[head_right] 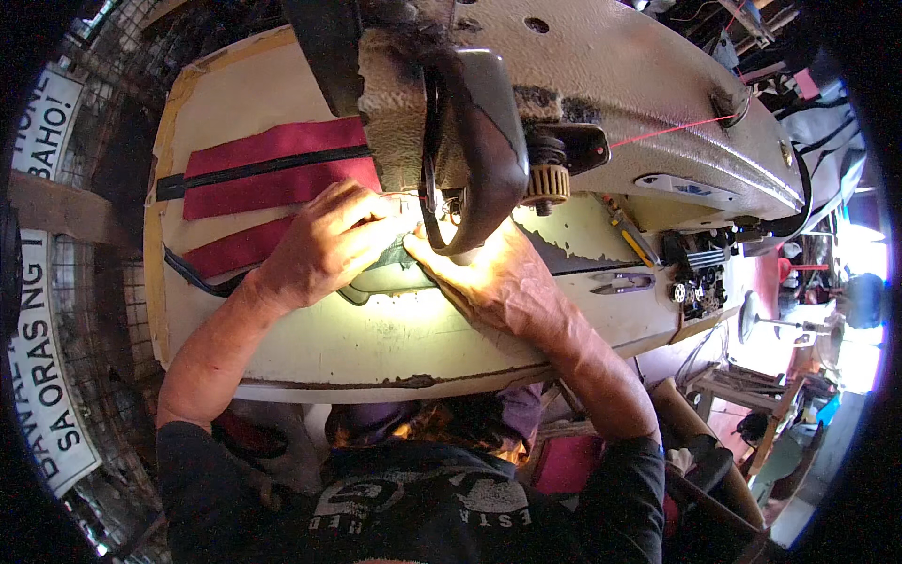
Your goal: Sewing zippers onto pink fabric strips using an industrial sewing machine.
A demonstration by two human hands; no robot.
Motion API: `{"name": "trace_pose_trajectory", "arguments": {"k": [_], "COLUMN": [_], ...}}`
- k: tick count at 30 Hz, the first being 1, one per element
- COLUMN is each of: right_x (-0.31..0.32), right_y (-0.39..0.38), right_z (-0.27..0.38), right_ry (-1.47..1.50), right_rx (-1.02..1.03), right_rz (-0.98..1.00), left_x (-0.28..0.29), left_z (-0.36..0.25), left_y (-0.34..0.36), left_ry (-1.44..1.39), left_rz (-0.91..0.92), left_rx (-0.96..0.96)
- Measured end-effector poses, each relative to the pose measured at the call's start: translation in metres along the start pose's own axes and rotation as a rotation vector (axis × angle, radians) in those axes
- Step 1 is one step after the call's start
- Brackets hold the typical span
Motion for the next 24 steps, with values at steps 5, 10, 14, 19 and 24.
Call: {"name": "trace_pose_trajectory", "arguments": {"k": [5, 10, 14, 19, 24], "right_x": [0.000, 0.002, 0.003, -0.003, -0.010], "right_y": [0.001, 0.005, 0.005, 0.001, -0.008], "right_z": [0.000, 0.002, 0.003, 0.000, -0.003], "right_ry": [-0.014, -0.014, 0.037, -0.007, -0.029], "right_rx": [0.002, 0.035, -0.032, -0.021, -0.011], "right_rz": [-0.005, -0.009, 0.008, -0.015, 0.001], "left_x": [0.000, 0.000, 0.001, 0.000, -0.004], "left_z": [-0.003, -0.008, -0.012, -0.009, -0.001], "left_y": [0.001, 0.001, 0.001, 0.000, -0.002], "left_ry": [0.049, 0.114, 0.175, 0.150, 0.019], "left_rz": [0.035, 0.084, 0.110, 0.102, 0.013], "left_rx": [-0.004, 0.031, -0.012, 0.003, 0.050]}}
Point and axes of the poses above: each hand's wrist, its own y-axis towards the middle knuckle, its own x-axis out of the back of the hand, z = x × y, the point moved 4 cm from there along y, towards the middle knuckle
